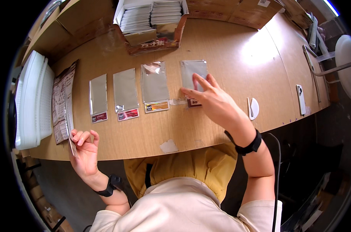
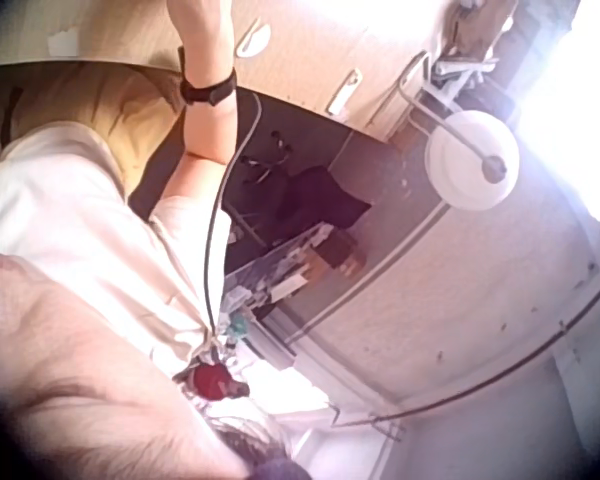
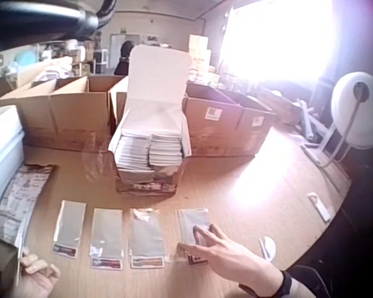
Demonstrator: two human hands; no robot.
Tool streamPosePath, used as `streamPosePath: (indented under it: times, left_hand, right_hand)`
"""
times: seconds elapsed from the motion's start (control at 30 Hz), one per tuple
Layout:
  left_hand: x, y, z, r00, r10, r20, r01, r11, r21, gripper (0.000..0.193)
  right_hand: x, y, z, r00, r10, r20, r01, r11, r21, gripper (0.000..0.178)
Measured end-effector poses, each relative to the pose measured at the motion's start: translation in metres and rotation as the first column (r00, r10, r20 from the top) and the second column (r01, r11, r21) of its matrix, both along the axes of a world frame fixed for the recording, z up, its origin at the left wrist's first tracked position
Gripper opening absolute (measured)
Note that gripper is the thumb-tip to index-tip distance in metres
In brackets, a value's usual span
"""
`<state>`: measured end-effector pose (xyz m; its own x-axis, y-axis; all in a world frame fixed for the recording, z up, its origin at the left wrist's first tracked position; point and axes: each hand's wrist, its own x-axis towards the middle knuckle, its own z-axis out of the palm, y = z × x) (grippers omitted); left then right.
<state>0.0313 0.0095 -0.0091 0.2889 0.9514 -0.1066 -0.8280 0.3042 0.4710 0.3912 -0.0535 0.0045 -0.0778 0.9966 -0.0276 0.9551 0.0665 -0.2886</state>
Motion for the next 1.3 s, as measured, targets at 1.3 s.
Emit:
streamPosePath:
  times: [1.3]
  left_hand:
    - [0.002,-0.007,0.015,0.998,0.047,-0.035,-0.048,0.999,-0.025,0.016]
  right_hand:
    - [-0.014,0.059,-0.012,0.821,0.536,0.197,-0.533,0.843,-0.07,0.045]
